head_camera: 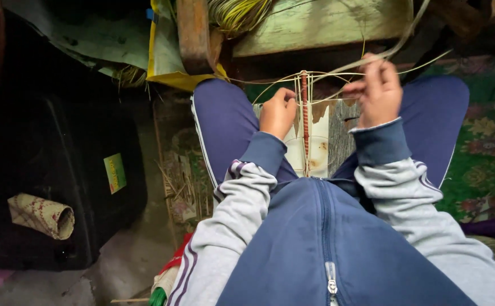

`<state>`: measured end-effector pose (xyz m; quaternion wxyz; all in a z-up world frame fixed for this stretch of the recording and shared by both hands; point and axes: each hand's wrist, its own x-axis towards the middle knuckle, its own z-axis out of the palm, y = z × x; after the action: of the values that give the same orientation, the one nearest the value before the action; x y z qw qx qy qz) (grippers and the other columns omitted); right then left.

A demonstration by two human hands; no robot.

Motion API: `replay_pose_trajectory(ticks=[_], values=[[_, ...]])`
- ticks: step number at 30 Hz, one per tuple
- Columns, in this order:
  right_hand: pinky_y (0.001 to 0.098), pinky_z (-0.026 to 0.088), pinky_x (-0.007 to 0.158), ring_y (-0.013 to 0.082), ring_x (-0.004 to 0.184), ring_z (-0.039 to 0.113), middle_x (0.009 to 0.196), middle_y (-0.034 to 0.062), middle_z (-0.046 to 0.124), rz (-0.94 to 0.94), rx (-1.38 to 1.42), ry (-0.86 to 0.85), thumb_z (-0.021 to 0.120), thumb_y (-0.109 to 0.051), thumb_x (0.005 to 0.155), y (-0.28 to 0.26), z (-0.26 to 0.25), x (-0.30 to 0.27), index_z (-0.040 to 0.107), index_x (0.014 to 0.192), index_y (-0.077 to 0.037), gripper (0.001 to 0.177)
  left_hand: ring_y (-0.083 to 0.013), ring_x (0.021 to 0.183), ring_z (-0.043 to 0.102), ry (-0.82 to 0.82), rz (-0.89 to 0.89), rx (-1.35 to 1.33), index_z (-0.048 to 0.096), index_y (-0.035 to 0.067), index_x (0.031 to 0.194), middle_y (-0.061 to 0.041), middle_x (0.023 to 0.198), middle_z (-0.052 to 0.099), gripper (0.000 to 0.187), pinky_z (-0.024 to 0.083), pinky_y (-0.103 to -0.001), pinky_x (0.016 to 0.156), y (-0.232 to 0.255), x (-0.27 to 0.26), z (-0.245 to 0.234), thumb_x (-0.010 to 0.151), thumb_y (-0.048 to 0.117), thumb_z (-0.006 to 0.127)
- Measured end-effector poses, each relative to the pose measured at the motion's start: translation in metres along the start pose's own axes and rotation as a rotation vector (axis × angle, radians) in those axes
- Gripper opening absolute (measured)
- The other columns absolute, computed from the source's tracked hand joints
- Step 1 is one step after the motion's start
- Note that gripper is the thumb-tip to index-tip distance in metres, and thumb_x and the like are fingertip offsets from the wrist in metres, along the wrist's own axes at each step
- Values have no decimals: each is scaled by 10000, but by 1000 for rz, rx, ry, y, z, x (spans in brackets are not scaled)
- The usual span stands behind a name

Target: The person is weaving thin fibers through a frame to create a patterned object.

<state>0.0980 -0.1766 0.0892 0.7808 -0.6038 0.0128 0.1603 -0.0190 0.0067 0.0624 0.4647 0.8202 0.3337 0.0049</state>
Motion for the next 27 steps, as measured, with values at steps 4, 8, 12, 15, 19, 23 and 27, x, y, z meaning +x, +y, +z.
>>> replay_pose_trajectory(ticks=[4,8,12,15,19,23,27], values=[[297,703,651,195,740,745,1174,69,521,56,-138,72,623,-185,1083,47,-10,-6,598,1348,-98,280,-292,1046,745,-269,-223,181,467,335,1225,12,1000,775,451,570,-473,982,3,6,7,803,414,605],[329,640,491,273,597,692,1332,247,437,162,-181,-63,732,-138,1024,63,-10,-3,539,1415,-80,440,-264,869,774,-184,-228,92,540,224,1124,-6,900,783,339,603,-422,854,-1,9,9,884,446,627],[343,527,295,278,390,630,581,159,598,247,-489,-152,856,-168,892,90,-14,-1,725,1181,-104,324,-181,556,743,-144,-256,-10,638,161,952,-15,789,765,175,624,-312,708,-3,8,6,942,331,596],[429,562,908,300,1009,693,1075,35,666,3,-1076,-228,861,-478,821,118,-29,14,790,1072,-285,324,-149,531,735,-175,-266,-12,657,180,966,14,791,760,153,619,-279,674,1,4,0,921,325,640],[386,577,847,263,933,713,993,-17,723,45,-969,-214,884,-400,815,108,-14,5,793,940,-218,239,-138,523,732,-195,-260,-9,654,175,941,50,720,731,135,602,-269,660,-4,7,2,931,310,647],[283,486,262,176,356,585,968,133,713,272,-563,-167,784,-119,904,101,-7,15,763,1016,-85,119,-236,811,751,-161,-214,65,637,160,994,-36,930,725,162,576,-391,855,10,9,-6,978,320,616],[312,513,250,210,369,617,950,237,678,256,-480,-144,728,-56,944,105,2,25,730,1036,14,116,-192,737,777,-131,-258,12,603,157,1033,-36,1031,716,206,580,-407,891,14,19,1,1024,352,538]])
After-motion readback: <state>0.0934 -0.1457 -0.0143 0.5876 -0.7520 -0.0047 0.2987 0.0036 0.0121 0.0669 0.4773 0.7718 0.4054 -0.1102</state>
